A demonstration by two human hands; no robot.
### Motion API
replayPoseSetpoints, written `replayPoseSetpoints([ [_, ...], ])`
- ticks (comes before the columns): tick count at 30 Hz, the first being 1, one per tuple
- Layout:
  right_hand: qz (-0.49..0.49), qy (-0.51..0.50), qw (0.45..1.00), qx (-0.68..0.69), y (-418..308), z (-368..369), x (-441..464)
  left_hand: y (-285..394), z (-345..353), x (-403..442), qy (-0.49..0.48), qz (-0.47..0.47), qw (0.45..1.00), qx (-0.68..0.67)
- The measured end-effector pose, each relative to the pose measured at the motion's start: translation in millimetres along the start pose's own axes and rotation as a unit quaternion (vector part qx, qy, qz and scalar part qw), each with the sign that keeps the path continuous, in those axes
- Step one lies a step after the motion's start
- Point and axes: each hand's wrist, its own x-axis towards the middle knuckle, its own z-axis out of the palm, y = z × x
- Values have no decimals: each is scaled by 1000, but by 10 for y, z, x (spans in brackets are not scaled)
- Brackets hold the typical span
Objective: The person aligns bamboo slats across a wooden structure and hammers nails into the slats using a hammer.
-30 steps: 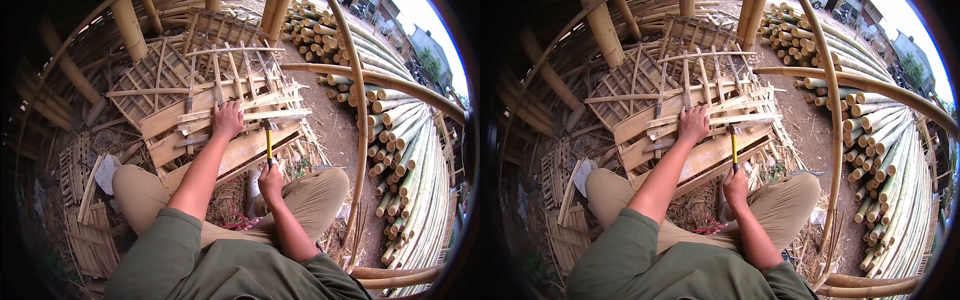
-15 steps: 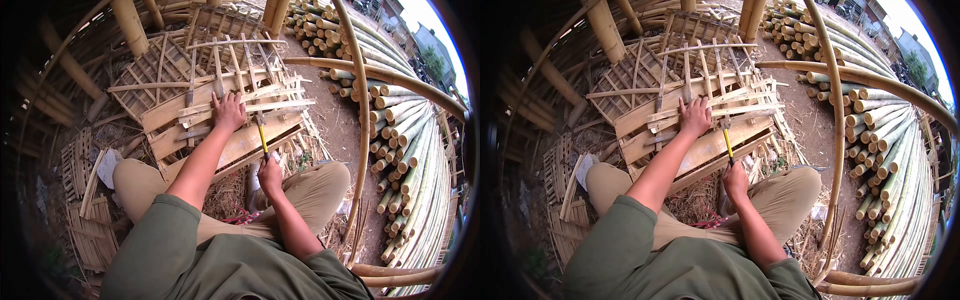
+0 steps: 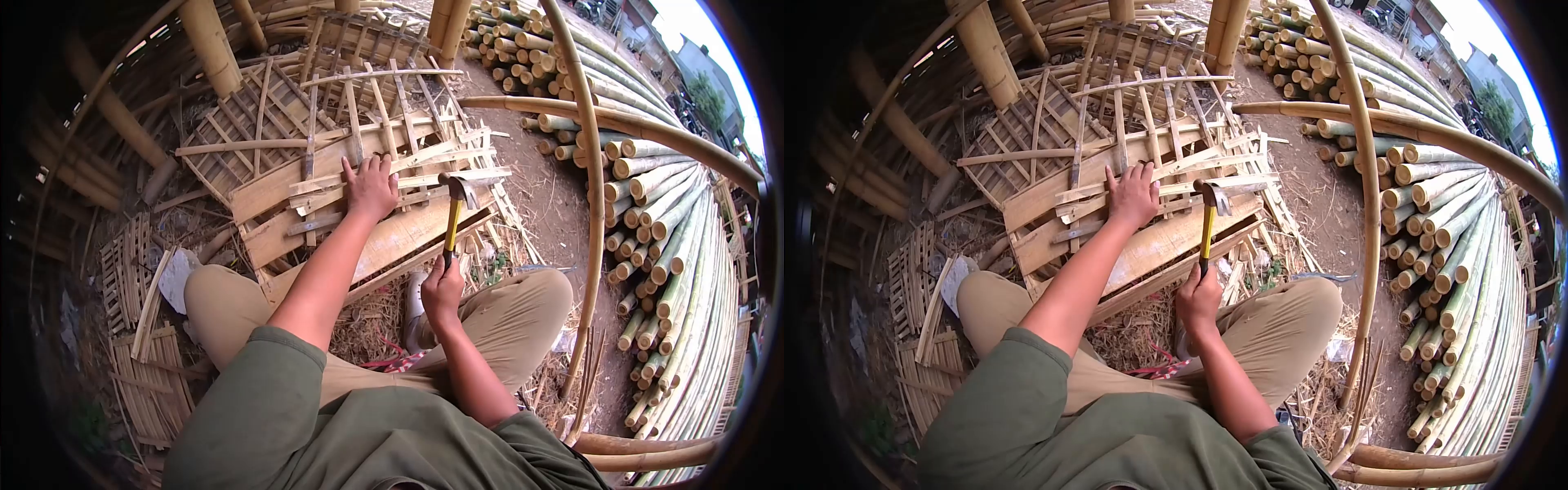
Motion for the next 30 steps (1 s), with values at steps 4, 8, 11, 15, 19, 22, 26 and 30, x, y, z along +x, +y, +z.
replayPoseSetpoints([
  [4, -66, 138, 987, 38, 50, -45, 60, 16, -50, -11, -10, 2, 1000, -8],
  [8, 93, -84, 979, -159, 378, 71, 45, 28, -107, 9, 0, 2, 1000, 5],
  [11, 86, -52, 988, -113, 328, 33, 62, 21, -71, 27, -15, 12, 1000, 8],
  [15, 58, -33, 995, -74, 244, 16, 53, 21, -54, -24, -19, -2, 1000, 7],
  [19, 71, -71, 991, -92, 257, 50, 69, 34, -70, -7, -13, -1, 1000, 3],
  [22, 59, -35, 997, -32, 119, 14, 81, 28, -62, -10, -5, 0, 1000, -1],
  [26, -24, 145, 989, 34, 72, -84, 142, 48, -123, -6, -39, -8, 999, 0],
  [30, 90, -115, 977, -158, 343, 61, 154, 26, -23, -70, -25, 4, 1000, 14],
])
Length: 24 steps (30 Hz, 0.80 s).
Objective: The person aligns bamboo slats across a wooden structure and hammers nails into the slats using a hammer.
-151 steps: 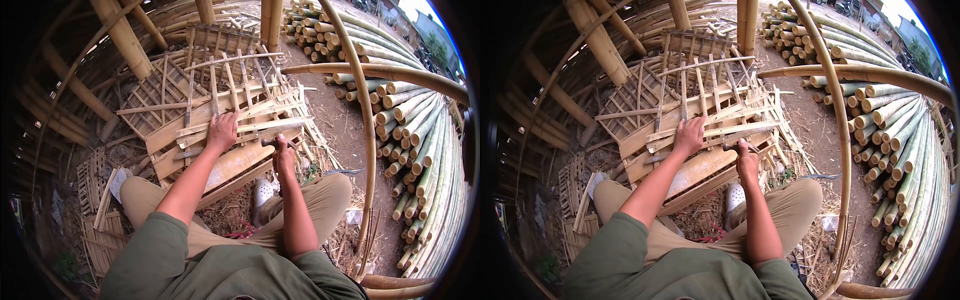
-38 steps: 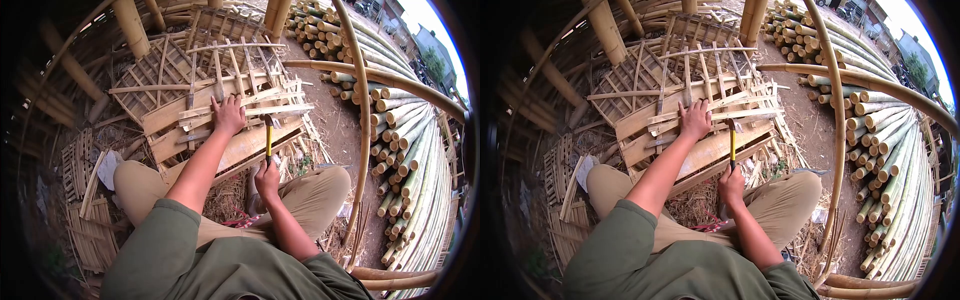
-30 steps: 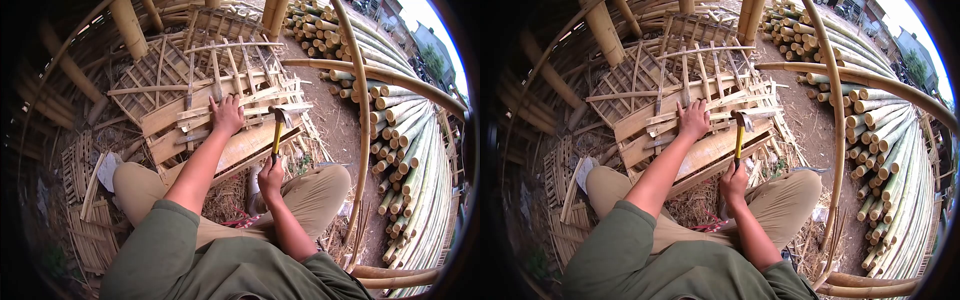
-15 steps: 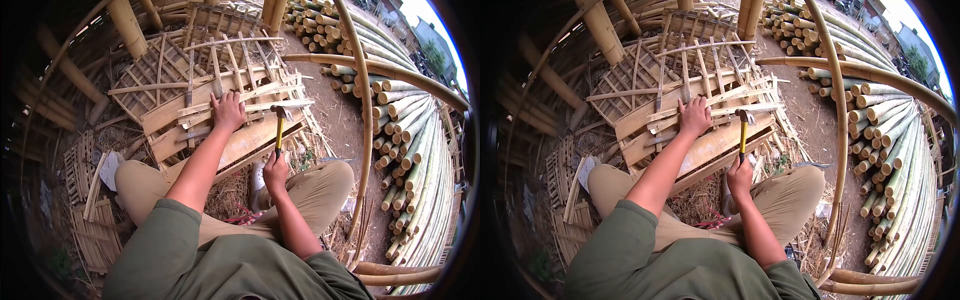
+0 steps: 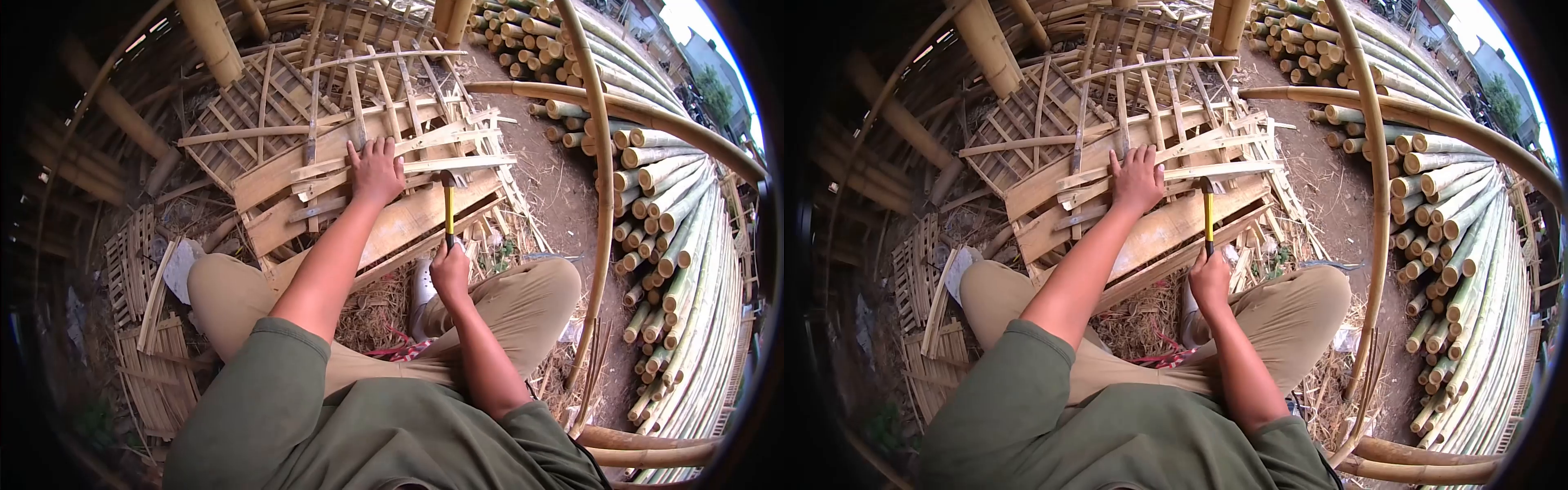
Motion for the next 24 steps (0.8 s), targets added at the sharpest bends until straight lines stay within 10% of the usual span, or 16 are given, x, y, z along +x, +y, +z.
replayPoseSetpoints([
  [12, -38, 39, 995, 80, -27, -74, -13, 48, -130, 68, -28, -26, 999, 1],
  [18, -131, 289, 930, 184, -190, -184, -47, 53, -148, 66, -40, -29, 999, -6],
  [20, -20, 30, 998, -52, 56, 31, -56, 53, -151, 57, -35, -27, 999, -16],
  [24, -13, 18, 999, 45, 71, 11, 31, 35, -101, 71, -25, -24, 999, -19],
])
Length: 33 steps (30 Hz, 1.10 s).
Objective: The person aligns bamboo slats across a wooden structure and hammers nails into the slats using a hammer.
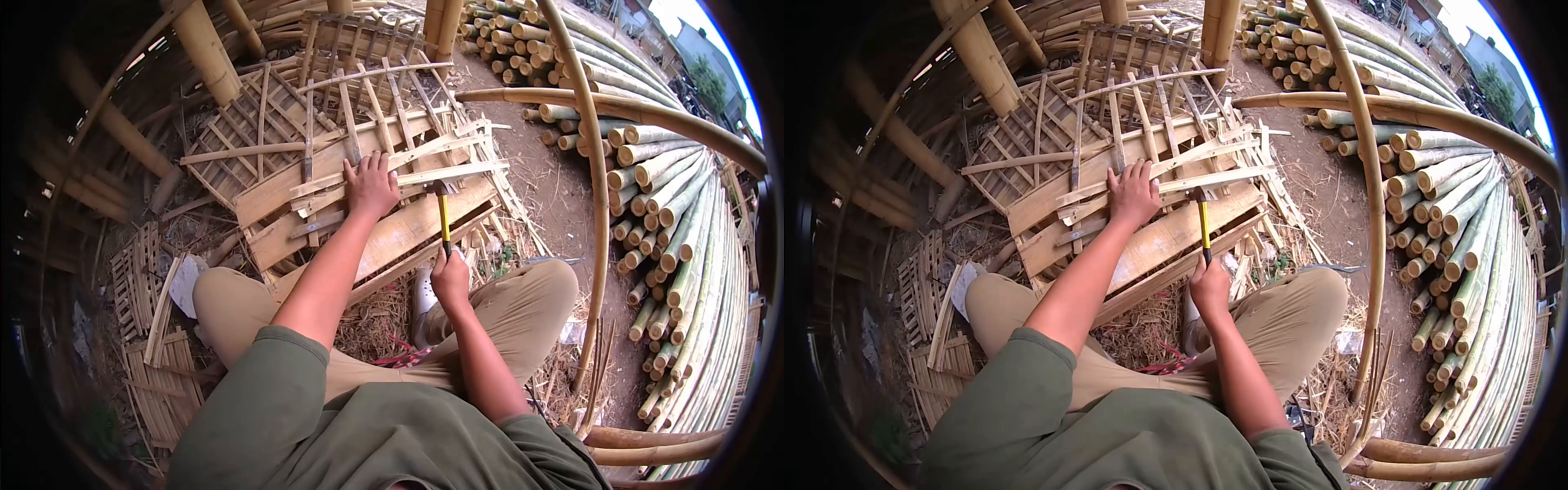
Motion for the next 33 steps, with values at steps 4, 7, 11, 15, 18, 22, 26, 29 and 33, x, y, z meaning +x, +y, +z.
replayPoseSetpoints([
  [4, 49, 20, 997, 61, -50, -138, -32, -30, -198, -111, -22, 93, 995, -29],
  [7, 55, 50, 992, 98, -68, -123, 66, -98, -307, -52, -99, 129, 987, -10],
  [11, 45, 67, 987, 138, -83, -147, 122, -173, -284, 15, -133, 144, 980, -39],
  [15, 28, 101, 979, 175, -185, -208, 71, -26, -437, -74, -139, 136, 979, -59],
  [18, 22, 105, 975, 192, -211, -275, 57, 99, -538, -158, -164, 126, 976, -63],
  [22, 17, 121, 969, 216, -218, -319, 82, 124, -577, -265, -193, 136, 971, -40],
  [26, 40, 117, 967, 223, -187, -308, 112, 251, -748, -411, -52, 175, 977, -110],
  [29, 64, 120, 963, 234, -202, -282, 124, 726, -1640, -596, -111, 165, 875, -441],
  [33, 105, 99, 961, 238, -189, -213, 173, 1292, -2478, -1190, -62, 353, 705, -611],
])
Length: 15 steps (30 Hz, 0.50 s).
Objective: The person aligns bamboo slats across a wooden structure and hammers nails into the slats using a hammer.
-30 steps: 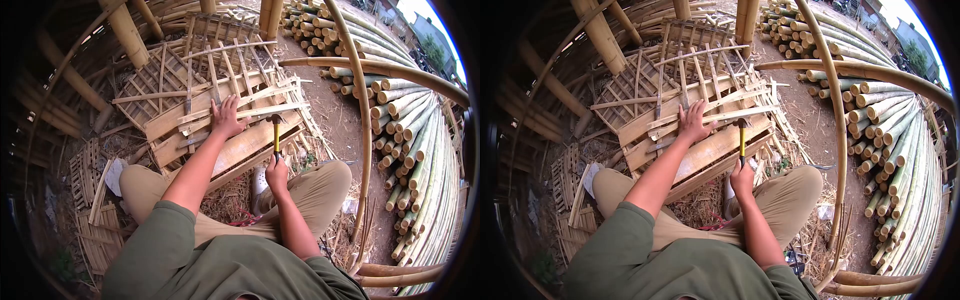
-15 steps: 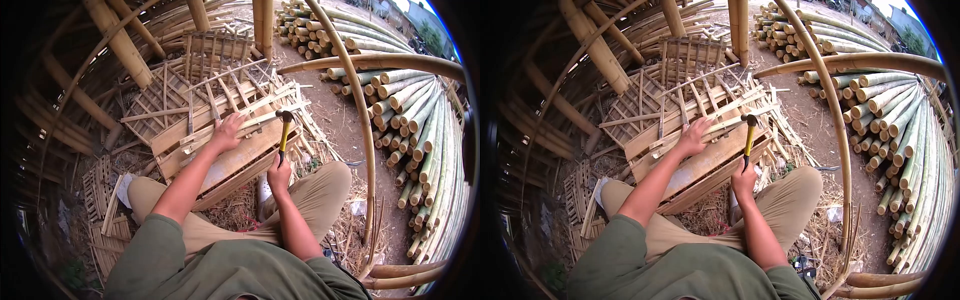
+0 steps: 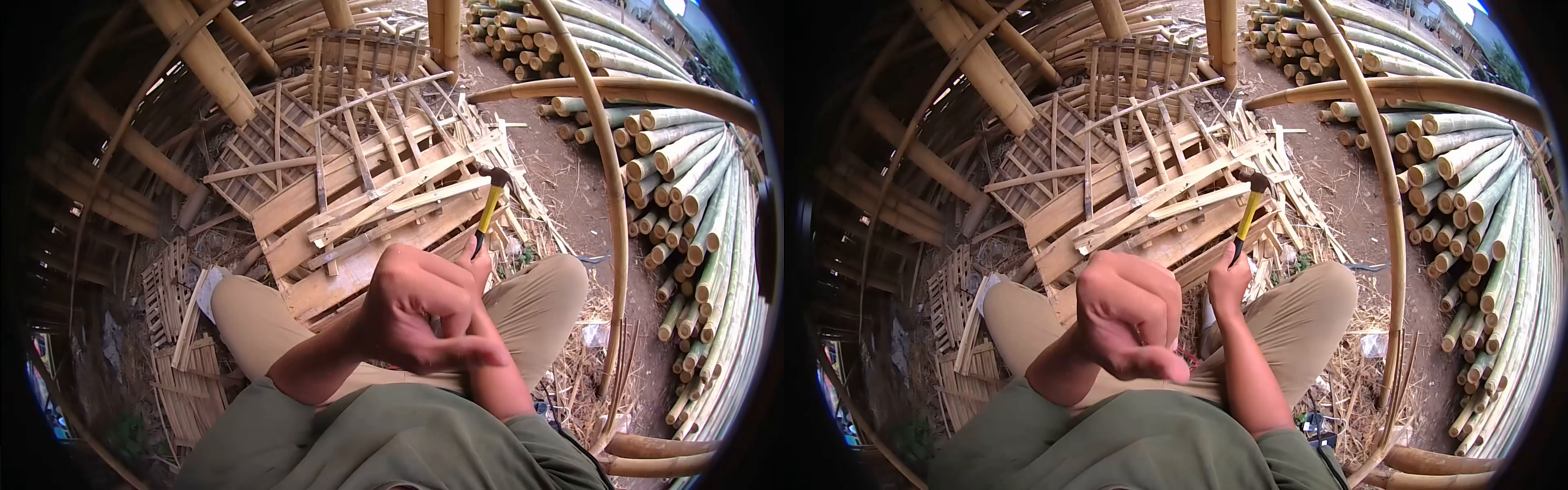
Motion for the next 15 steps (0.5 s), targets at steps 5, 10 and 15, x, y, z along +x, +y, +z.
replayPoseSetpoints([
  [5, -19, 11, 1000, 4, 145, 70, 32, 498, 123, 184, -64, 139, 985, -82],
  [10, -40, 0, 999, -22, 64, 1, -12, 470, 138, 90, -65, 139, 967, -204],
  [15, -37, -7, 999, -32, 127, 1, 17, 507, 109, 41, -49, 149, 968, -194],
])
